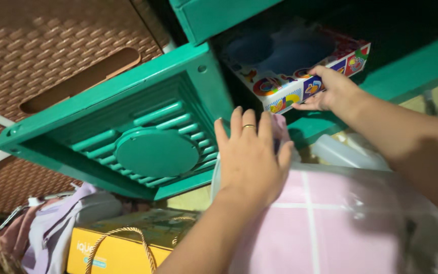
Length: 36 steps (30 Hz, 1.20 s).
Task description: The person wipes the inside of a green plastic storage cabinet with a white cloth. They then place several items, including a pink cloth, a box of baby socks, and a yellow box, into the cabinet.
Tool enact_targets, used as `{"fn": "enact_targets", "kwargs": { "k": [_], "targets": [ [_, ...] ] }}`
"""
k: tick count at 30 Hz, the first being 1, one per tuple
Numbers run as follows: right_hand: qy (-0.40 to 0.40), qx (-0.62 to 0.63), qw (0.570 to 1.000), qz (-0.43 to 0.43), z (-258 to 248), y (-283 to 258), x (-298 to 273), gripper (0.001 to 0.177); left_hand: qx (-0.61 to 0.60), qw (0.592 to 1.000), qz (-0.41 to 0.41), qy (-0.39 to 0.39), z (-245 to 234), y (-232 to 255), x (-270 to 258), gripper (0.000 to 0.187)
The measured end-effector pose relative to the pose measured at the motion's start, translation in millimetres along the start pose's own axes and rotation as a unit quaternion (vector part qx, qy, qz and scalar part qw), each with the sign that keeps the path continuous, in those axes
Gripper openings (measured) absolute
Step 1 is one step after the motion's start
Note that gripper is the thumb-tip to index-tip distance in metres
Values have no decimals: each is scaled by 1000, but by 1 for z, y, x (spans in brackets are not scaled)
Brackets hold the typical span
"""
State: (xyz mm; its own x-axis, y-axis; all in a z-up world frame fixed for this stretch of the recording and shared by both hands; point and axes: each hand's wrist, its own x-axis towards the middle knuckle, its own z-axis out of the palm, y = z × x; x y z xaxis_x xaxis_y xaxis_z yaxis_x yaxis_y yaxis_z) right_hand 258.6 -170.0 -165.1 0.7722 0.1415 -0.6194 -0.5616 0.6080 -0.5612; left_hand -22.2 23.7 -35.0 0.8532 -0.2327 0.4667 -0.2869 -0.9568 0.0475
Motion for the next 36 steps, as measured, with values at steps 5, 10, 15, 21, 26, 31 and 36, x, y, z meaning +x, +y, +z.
{"fn": "enact_targets", "kwargs": {
  "k": [5, 10, 15, 21, 26, 31, 36],
  "targets": [
    [-32, -11, 999, -8, 5, 41, 40, 37, -5, 1000, 8, 26, 6, -3, -2, 64],
    [-72, -65, 995, 31, 5, 51, 87, 30, -20, 1000, 6, 20, 11, -7, -5, 61],
    [13, -108, 983, 149, -17, 44, 157, 33, -26, 999, 5, 37, 16, -9, -6, 61],
    [49, -186, 972, 132, -7, 42, 187, 28, -19, 999, 0, 35, 19, -6, -5, 58],
    [-29, -154, 981, 113, -9, 51, 146, 31, -11, 1000, 0, 29, 19, -6, -4, 59],
    [-10, -268, 950, 160, -4, 35, 68, 48, -11, 999, 4, 34, 18, -5, -4, 57],
    [38, -365, 924, 104, -13, 11, 17, 53, -3, 999, 3, 34, 13, -1, -2, 53]
  ]
}}
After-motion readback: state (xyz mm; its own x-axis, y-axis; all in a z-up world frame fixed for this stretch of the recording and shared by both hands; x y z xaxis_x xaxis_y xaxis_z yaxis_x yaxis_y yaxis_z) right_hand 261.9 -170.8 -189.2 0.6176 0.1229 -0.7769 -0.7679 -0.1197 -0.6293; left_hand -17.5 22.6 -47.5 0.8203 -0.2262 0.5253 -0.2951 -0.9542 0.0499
